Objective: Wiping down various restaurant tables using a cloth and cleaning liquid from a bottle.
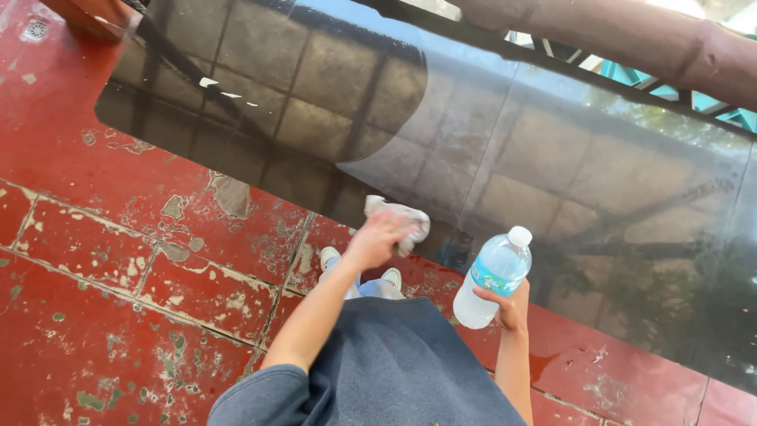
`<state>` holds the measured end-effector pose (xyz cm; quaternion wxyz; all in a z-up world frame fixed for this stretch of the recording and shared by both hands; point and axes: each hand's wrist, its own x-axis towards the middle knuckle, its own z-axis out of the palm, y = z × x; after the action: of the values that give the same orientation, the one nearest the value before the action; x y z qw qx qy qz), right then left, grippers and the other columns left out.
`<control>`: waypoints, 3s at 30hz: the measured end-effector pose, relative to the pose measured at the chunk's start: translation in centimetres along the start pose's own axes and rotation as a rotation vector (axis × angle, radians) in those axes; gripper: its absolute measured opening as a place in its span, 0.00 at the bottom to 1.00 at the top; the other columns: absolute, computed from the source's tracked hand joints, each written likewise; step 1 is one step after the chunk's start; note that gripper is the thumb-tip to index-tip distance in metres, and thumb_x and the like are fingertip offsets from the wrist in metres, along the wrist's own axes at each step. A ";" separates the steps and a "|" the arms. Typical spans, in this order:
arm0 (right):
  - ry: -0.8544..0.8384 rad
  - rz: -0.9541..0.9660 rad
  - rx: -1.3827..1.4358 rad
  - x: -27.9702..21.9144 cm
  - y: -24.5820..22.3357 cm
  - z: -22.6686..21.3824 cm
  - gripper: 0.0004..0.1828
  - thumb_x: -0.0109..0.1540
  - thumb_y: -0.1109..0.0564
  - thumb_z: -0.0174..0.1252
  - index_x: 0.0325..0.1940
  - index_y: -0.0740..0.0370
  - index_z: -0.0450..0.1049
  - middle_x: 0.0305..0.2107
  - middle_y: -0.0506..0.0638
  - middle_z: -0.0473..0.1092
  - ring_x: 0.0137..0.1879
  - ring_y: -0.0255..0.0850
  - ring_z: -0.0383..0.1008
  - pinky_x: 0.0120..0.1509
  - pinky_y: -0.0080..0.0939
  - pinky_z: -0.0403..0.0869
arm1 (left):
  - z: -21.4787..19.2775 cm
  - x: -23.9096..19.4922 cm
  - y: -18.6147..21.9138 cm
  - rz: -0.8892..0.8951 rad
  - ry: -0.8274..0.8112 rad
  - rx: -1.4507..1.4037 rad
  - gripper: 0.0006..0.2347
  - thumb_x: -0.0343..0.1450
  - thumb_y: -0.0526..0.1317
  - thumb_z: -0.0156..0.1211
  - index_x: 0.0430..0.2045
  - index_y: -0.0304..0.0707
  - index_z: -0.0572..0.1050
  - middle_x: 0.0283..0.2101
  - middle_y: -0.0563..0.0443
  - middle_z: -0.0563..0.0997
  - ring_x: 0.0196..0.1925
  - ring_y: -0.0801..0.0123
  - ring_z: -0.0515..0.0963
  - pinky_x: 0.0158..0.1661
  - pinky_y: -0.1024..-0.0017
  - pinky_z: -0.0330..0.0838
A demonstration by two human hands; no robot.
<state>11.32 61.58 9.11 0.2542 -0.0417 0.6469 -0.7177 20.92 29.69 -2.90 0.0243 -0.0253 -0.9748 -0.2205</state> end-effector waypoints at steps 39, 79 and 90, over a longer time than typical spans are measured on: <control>0.178 0.010 -0.040 8.5 -2.3 13.1 0.35 0.40 0.61 0.75 0.51 0.66 0.76 0.41 0.50 0.78 0.47 0.40 0.79 0.55 0.43 0.77 | -8.0 3.0 -18.7 -0.226 0.061 0.160 0.25 0.74 0.41 0.55 0.70 0.52 0.65 0.73 0.49 0.64 0.74 0.40 0.60 0.65 0.24 0.41; 0.201 -0.019 0.059 14.1 -3.9 1.9 0.32 0.43 0.66 0.75 0.51 0.68 0.75 0.40 0.52 0.78 0.47 0.42 0.79 0.56 0.43 0.77 | 2.1 33.2 -4.0 0.274 -0.160 0.125 0.24 0.75 0.47 0.52 0.70 0.68 0.61 0.74 0.59 0.61 0.77 0.51 0.55 0.61 0.17 0.40; 0.256 0.032 0.071 17.3 -3.0 6.9 0.35 0.41 0.64 0.76 0.52 0.68 0.75 0.40 0.51 0.77 0.46 0.42 0.79 0.53 0.45 0.77 | -1.7 25.6 -5.5 0.242 -0.021 -0.028 0.24 0.71 0.38 0.56 0.66 0.53 0.68 0.70 0.51 0.69 0.75 0.45 0.61 0.68 0.27 0.45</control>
<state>-1.92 48.16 8.43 0.1824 0.0697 0.6487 -0.7356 -4.89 25.04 -2.24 0.0401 -0.1454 -0.9616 -0.2291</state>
